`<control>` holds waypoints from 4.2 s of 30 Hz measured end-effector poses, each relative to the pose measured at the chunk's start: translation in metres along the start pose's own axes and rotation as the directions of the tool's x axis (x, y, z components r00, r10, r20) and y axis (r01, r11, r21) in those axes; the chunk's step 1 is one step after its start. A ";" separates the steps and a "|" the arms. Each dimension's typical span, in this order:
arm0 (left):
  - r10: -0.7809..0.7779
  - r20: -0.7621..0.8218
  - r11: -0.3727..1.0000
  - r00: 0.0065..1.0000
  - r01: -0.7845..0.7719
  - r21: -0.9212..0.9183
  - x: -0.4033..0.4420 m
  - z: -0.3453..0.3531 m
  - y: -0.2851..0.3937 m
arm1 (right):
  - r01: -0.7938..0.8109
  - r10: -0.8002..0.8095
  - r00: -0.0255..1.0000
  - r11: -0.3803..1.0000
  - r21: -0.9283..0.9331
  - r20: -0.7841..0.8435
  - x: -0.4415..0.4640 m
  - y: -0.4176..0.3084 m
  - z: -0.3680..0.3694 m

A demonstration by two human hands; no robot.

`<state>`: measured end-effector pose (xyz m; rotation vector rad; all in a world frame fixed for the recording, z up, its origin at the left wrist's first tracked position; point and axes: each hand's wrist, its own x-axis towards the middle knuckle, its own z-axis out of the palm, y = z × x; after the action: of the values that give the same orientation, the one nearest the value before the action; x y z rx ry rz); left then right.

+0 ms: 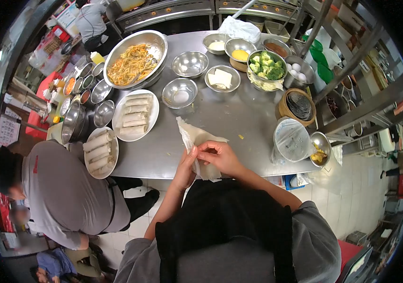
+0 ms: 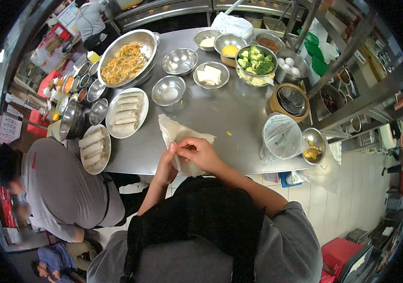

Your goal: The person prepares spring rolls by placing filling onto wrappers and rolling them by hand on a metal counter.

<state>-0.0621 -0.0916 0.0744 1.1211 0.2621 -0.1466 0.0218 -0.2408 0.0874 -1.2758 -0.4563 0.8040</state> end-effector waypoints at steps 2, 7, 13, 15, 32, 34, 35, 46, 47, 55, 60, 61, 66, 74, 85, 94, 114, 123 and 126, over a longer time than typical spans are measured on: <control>0.042 -0.037 0.989 0.998 -0.047 -0.142 0.004 0.007 -0.002 | -0.105 0.105 0.994 0.989 0.105 0.009 0.003 -0.001 -0.008; 0.070 -0.184 0.950 0.980 -0.122 -0.287 0.005 0.019 -0.007 | -0.016 0.009 0.998 0.994 0.112 0.065 0.007 -0.006 -0.016; 0.109 -0.310 0.950 0.944 -0.191 -0.248 -0.003 0.019 -0.006 | 0.012 -0.004 0.994 0.998 -0.067 0.113 0.018 -0.008 -0.016; 0.127 -0.356 0.944 0.926 -0.223 -0.243 -0.001 0.009 -0.011 | 0.001 -0.001 1.000 1.000 0.019 0.018 0.022 -0.003 -0.013; 0.239 -0.776 0.941 0.583 -0.337 0.036 -0.015 -0.090 0.012 | 0.245 -0.126 0.846 0.955 0.168 -0.518 0.033 0.012 -0.051; 0.261 -0.799 0.935 0.542 -0.347 0.070 -0.021 -0.102 0.023 | 0.291 -0.245 0.801 0.957 -0.003 -0.546 0.034 0.006 -0.062; 0.297 -0.824 0.921 0.483 -0.373 0.114 -0.021 -0.107 0.027 | 0.328 -0.314 0.768 0.941 -0.078 -0.558 0.035 0.004 -0.069; 0.432 -0.854 0.894 0.291 -0.264 0.362 -0.043 -0.254 -0.013 | 0.139 -0.341 0.686 0.929 -0.344 -0.642 0.007 -0.058 -0.101; 0.301 -0.832 0.952 0.465 -0.201 0.232 -0.049 -0.268 -0.010 | 0.106 -0.333 0.711 0.921 -0.374 -0.619 0.005 -0.059 -0.100; 0.751 -0.579 0.382 0.316 0.506 0.773 -0.037 -0.214 -0.030 | 0.126 -0.456 0.826 0.724 -0.678 -0.332 0.004 -0.066 -0.082; 0.870 -0.274 0.141 0.411 0.324 0.935 -0.034 -0.165 -0.020 | 0.141 -0.440 0.846 0.729 -0.670 -0.300 0.003 -0.085 -0.069; 0.858 -0.219 0.134 0.465 0.210 0.969 -0.029 -0.153 -0.017 | 0.133 -0.413 0.859 0.749 -0.649 -0.301 0.004 -0.086 -0.067; 0.093 -0.263 0.946 0.960 -0.003 0.324 0.030 -0.093 -0.041 | 0.192 -0.357 0.911 0.808 -0.556 -0.204 0.026 -0.084 -0.031; -0.064 0.054 0.927 0.996 0.080 -0.367 0.065 -0.044 -0.028 | 0.352 -0.552 0.820 0.693 -0.629 -0.150 0.010 -0.133 -0.009; 0.094 -0.208 0.995 0.974 -0.086 0.046 0.061 -0.057 -0.024 | 0.046 -0.313 0.909 0.731 -0.681 -0.275 0.009 0.002 -0.114; 0.188 -0.248 0.949 0.950 -0.111 0.296 0.061 -0.032 -0.008 | -0.099 -0.140 0.872 0.888 -0.448 -0.469 0.013 0.013 -0.136; 0.790 0.017 0.116 0.613 -0.177 0.977 0.086 -0.156 0.048 | -0.118 -0.519 0.759 0.486 -0.866 -0.394 -0.043 0.101 -0.096; 0.572 0.288 -0.458 0.768 0.008 0.889 0.145 -0.224 0.163 | -0.254 -0.594 0.637 0.440 -0.861 -0.492 -0.078 0.115 -0.084; 0.466 0.312 -0.508 0.828 -0.038 0.860 0.165 -0.235 0.164 | -0.259 -0.606 0.610 0.457 -0.851 -0.511 -0.077 0.115 -0.085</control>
<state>0.1051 0.1936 0.0750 3.1737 -0.0947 0.4929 -0.0003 -0.3453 -0.0347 -2.3526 -0.2644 -0.4224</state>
